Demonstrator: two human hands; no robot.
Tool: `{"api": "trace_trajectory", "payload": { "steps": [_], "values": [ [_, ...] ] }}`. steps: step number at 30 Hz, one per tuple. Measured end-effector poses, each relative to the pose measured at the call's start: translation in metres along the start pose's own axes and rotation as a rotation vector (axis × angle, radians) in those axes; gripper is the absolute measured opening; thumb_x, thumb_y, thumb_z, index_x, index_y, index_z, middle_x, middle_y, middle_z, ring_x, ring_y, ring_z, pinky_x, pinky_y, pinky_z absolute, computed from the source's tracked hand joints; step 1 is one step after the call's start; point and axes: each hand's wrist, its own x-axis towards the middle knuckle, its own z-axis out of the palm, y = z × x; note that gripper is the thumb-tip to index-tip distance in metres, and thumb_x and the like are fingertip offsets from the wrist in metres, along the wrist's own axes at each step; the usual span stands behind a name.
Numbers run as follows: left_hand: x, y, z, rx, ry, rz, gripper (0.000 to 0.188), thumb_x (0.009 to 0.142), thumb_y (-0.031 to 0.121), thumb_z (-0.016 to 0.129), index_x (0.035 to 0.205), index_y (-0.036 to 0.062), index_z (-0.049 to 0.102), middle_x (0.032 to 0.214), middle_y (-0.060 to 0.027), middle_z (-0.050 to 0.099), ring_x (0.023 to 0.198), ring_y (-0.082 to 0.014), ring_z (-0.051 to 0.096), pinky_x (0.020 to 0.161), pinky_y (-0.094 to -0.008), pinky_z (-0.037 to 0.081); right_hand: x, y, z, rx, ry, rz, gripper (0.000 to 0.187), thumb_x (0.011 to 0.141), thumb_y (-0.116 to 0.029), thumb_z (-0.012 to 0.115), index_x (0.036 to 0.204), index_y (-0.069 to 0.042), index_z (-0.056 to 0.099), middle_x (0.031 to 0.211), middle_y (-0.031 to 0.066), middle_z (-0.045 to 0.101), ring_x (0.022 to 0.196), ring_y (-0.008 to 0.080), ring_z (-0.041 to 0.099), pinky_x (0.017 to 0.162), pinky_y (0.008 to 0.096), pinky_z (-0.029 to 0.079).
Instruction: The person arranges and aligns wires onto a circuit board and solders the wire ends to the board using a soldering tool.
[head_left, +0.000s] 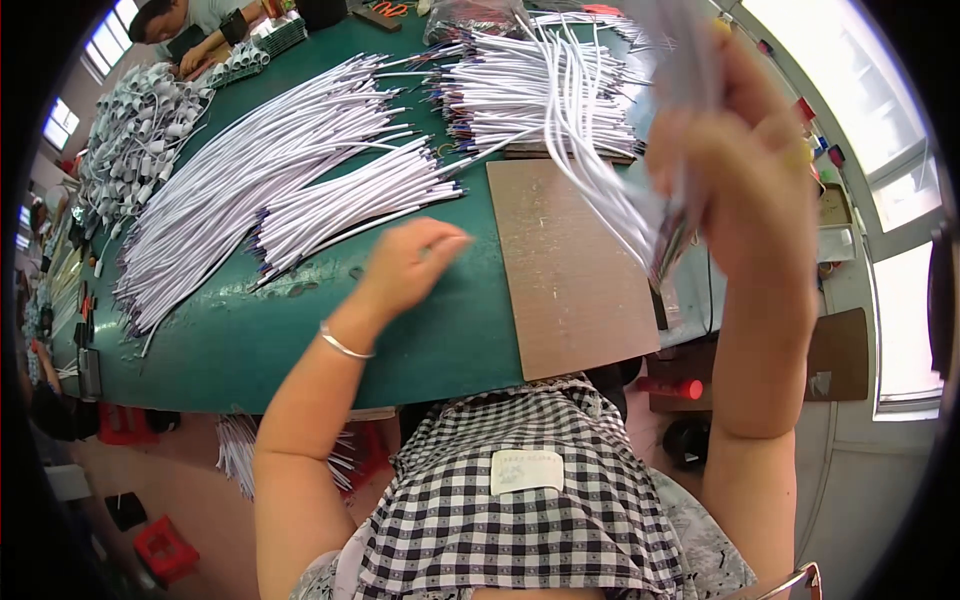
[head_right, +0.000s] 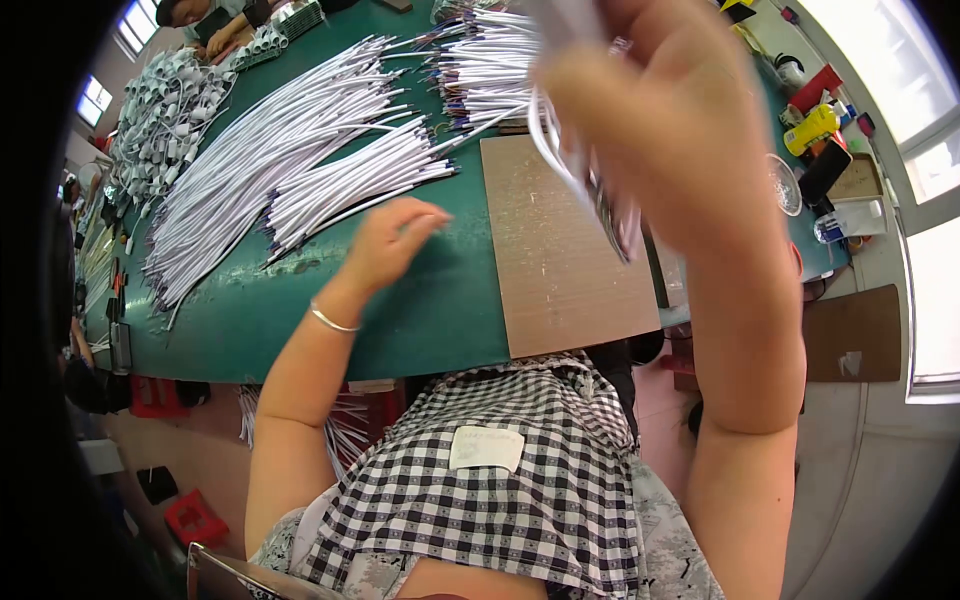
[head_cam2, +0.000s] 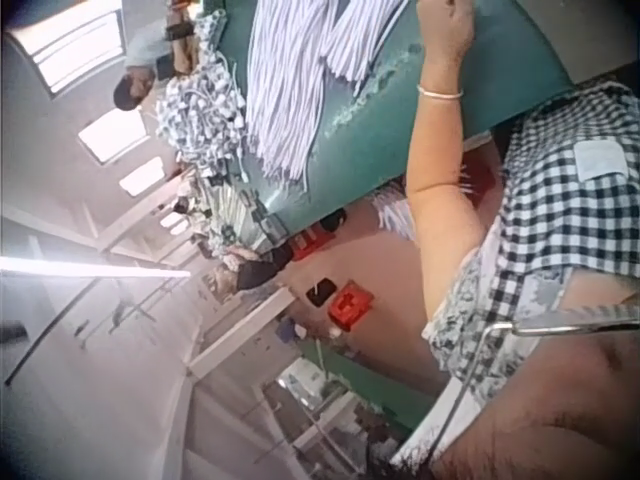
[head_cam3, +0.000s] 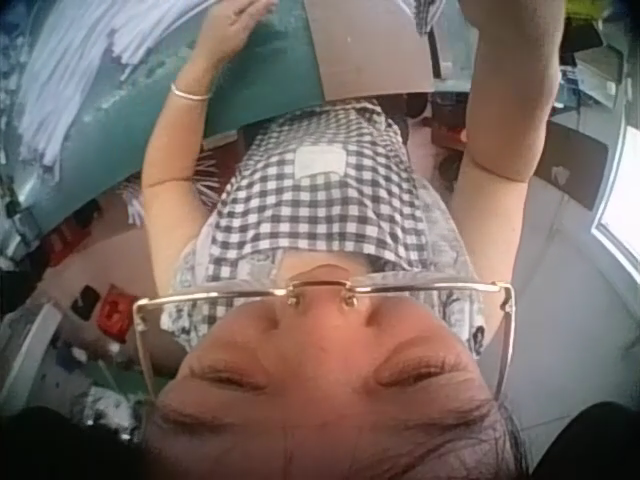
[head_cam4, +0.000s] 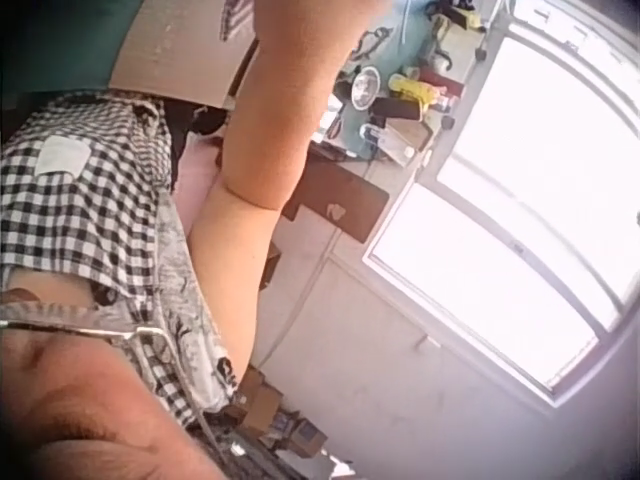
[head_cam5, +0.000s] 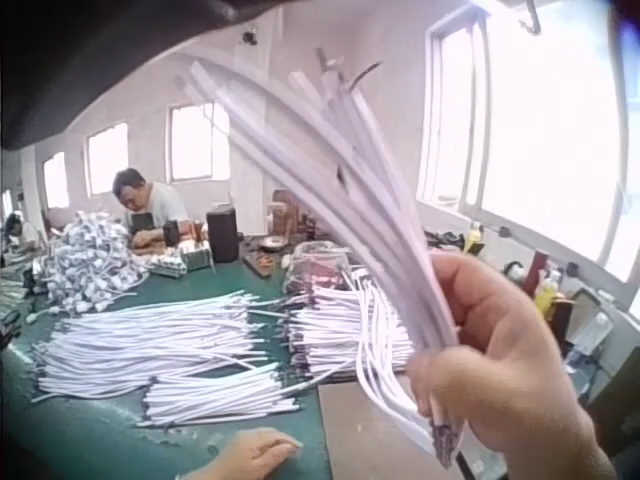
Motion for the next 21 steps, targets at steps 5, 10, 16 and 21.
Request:
{"api": "trace_trajectory", "payload": {
  "steps": [5,10,16,21],
  "values": [
    [0.055,0.045,0.091,-1.59,-0.372,-0.372,0.096,0.083,0.079,0.032,0.139,0.0005,0.036,0.131,-0.0196,0.052,0.117,-0.0313,0.055,0.1,-0.044,0.044,-0.023,0.026,-0.029,0.784,0.226,-0.207,0.023,0.085,-0.01,0.056,0.107,-0.003,0.056,0.076,0.0041,0.055,0.071,0.0184,0.055,0.067,0.0344,0.045],
    [0.099,0.019,0.111,-1.622,0.144,-0.415,0.066,0.097,0.056,0.034,0.124,-0.0017,0.053,0.115,-0.0166,0.062,0.102,-0.0292,0.062,0.09,-0.0451,0.051,-0.112,0.136,-0.038,0.942,0.624,0.394,0.03,0.089,-0.01,0.054,0.116,-0.002,0.044,0.089,0.0099,0.058,0.08,0.0243,0.059,0.079,0.0406,0.05],
    [0.082,0.009,0.097,-0.902,0.167,-0.555,0.026,0.093,0.01,0.056,0.117,0.0034,0.047,0.095,-0.0094,0.062,0.08,-0.0199,0.064,0.07,-0.0352,0.057,-0.142,0.19,-0.042,0.824,0.366,0.873,0.029,0.094,-0.021,0.056,0.114,-0.002,0.052,0.103,0.016,0.064,0.096,0.0261,0.063,0.083,0.0418,0.052],
    [0.068,0.007,0.08,-0.807,0.132,-0.574,0.03,0.089,0.005,0.06,0.116,0.0016,0.048,0.096,-0.0093,0.06,0.076,-0.0185,0.064,0.065,-0.0318,0.056,-0.139,0.19,-0.063,0.787,0.016,1.004,0.033,0.096,-0.031,0.054,0.109,-0.001,0.055,0.101,0.0141,0.065,0.086,0.0235,0.066,0.073,0.0375,0.057]
  ]
}}
